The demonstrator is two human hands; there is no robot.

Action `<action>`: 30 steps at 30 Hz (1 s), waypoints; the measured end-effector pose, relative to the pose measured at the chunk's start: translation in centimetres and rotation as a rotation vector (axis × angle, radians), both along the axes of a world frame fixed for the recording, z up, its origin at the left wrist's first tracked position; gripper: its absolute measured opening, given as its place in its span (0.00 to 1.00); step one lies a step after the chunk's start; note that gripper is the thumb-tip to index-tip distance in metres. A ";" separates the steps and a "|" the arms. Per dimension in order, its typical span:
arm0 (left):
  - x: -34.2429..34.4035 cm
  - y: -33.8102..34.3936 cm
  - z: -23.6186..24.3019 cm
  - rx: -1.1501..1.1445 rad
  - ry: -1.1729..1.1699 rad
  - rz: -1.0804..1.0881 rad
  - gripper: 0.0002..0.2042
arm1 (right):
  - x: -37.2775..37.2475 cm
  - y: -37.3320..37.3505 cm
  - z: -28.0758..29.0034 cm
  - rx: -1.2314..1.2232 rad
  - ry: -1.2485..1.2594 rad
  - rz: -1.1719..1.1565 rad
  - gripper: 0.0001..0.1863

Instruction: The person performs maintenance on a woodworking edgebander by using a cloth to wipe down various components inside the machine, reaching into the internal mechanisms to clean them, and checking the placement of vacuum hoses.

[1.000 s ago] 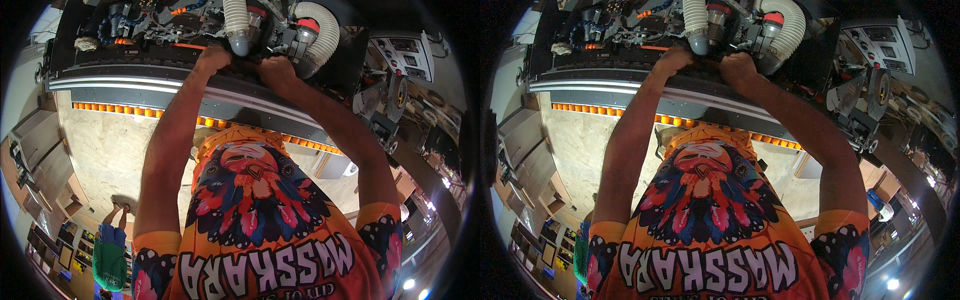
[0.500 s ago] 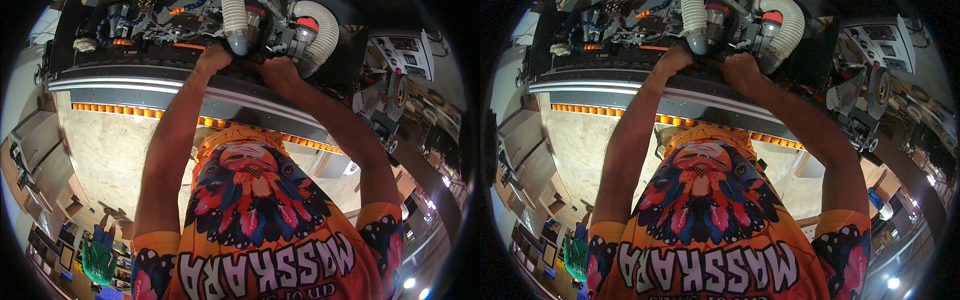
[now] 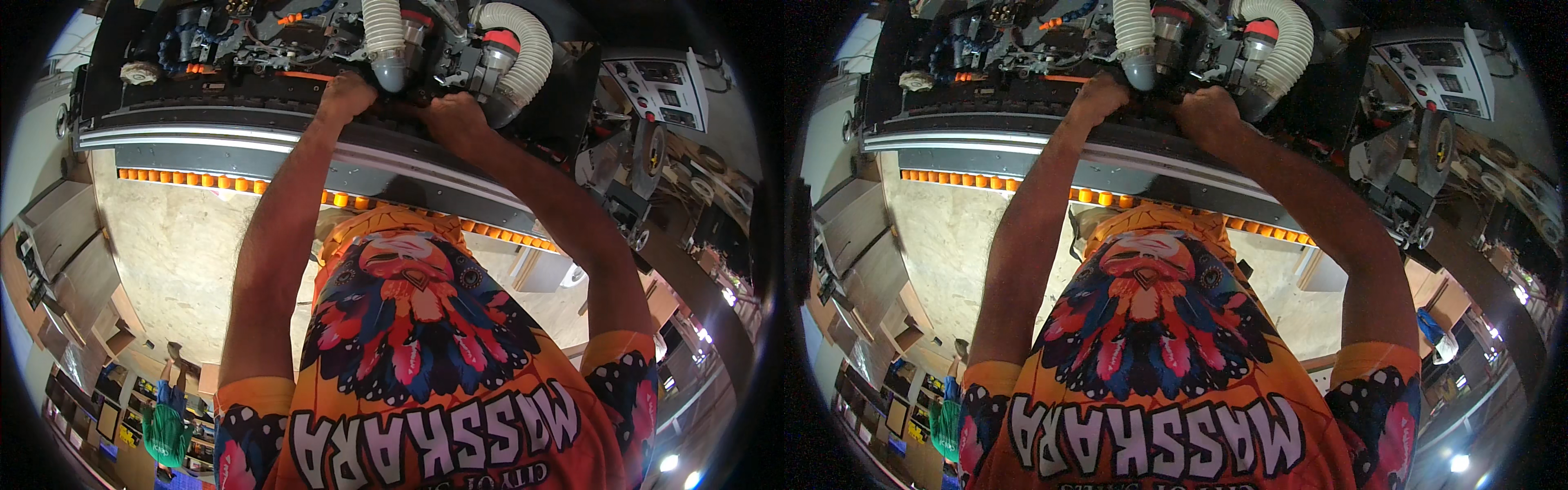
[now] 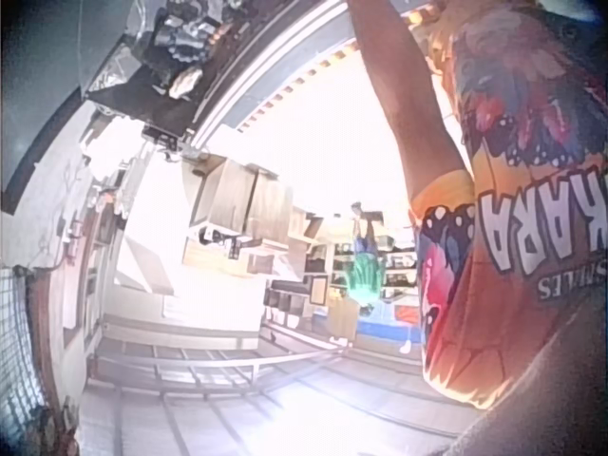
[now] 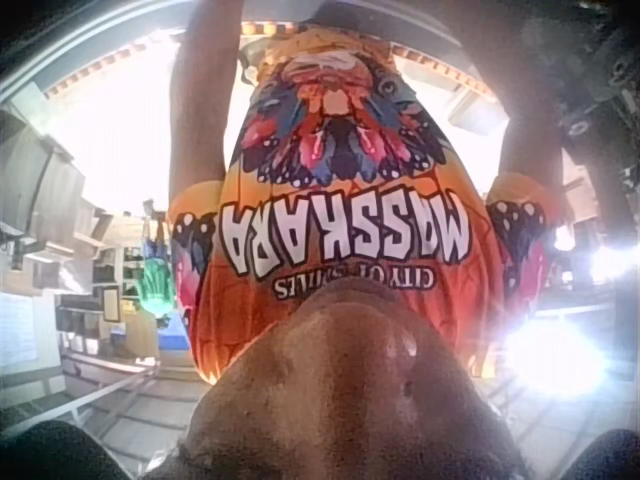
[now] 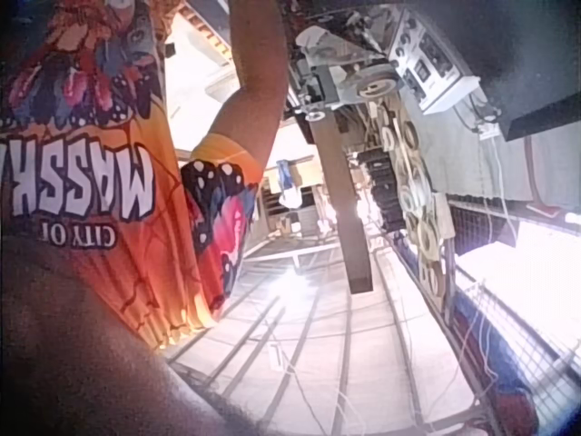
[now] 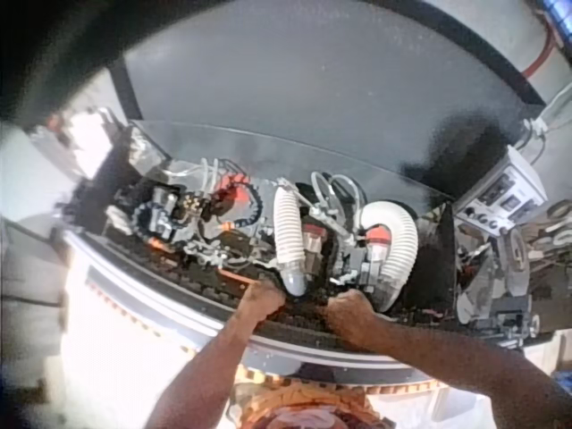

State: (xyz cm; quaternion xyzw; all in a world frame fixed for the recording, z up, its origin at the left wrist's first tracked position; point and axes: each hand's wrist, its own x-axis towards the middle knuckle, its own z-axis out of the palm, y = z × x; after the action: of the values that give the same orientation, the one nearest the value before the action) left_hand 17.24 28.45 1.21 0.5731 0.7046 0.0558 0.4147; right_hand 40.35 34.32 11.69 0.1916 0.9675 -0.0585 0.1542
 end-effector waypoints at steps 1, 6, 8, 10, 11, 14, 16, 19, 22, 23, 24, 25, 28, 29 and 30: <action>0.3 0.2 0.0 -0.051 -0.060 0.070 0.13 | 0.5 0.1 -0.5 0.025 0.010 0.020 0.05; 1.0 0.6 0.3 -0.191 -0.197 0.333 0.14 | 0.9 0.3 -1.8 0.072 0.001 0.043 0.06; 1.2 0.8 1.1 -0.197 -0.194 0.330 0.14 | 0.9 0.3 -2.0 0.065 -0.015 0.031 0.07; 0.8 0.9 1.4 -0.193 -0.187 0.247 0.14 | 0.9 0.4 -2.2 0.054 -0.009 0.030 0.07; 0.9 0.8 1.6 -0.159 -0.170 0.256 0.14 | 0.9 0.4 -2.2 0.048 0.000 0.030 0.07; 1.0 0.5 1.2 -0.154 -0.160 0.282 0.15 | 0.9 0.4 -2.3 0.049 0.017 0.027 0.06; 0.9 1.2 0.6 -0.276 -0.210 0.299 0.15 | 1.2 0.5 -2.4 0.043 0.026 0.033 0.06; 0.3 0.6 -3.6 -0.094 -0.049 0.079 0.18 | 0.4 0.6 -1.7 -0.015 -0.026 0.025 0.06; 1.2 1.3 -3.7 -0.086 0.098 0.079 0.24 | -0.1 0.4 1.0 -0.115 -0.170 -0.118 0.07; 1.5 1.5 -3.1 -0.115 0.090 0.096 0.27 | 0.0 0.2 2.3 -0.145 -0.166 -0.165 0.07; 2.0 2.1 -1.8 -0.139 0.083 0.104 0.31 | 0.6 -0.1 3.4 -0.172 -0.158 -0.222 0.08; 1.1 1.7 -1.1 -0.169 0.095 0.147 0.34 | 0.2 -0.8 4.1 -0.178 -0.094 -0.226 0.08; 2.1 3.1 -1.3 -0.291 0.199 0.228 0.51 | 2.6 -2.1 5.4 -0.150 0.004 -0.339 0.14; 3.4 3.8 0.6 -0.351 0.262 0.246 0.53 | 3.9 -2.5 5.7 -0.133 0.066 -0.401 0.16; 3.9 4.1 1.5 -0.323 0.238 0.213 0.58 | 5.2 -3.2 5.8 -0.115 0.129 -0.463 0.18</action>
State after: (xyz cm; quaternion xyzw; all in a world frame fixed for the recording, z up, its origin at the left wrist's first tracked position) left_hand 21.15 32.51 2.69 0.4242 0.8047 -0.0824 0.4070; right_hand 45.53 31.17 17.49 0.3952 0.9007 -0.1592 0.0852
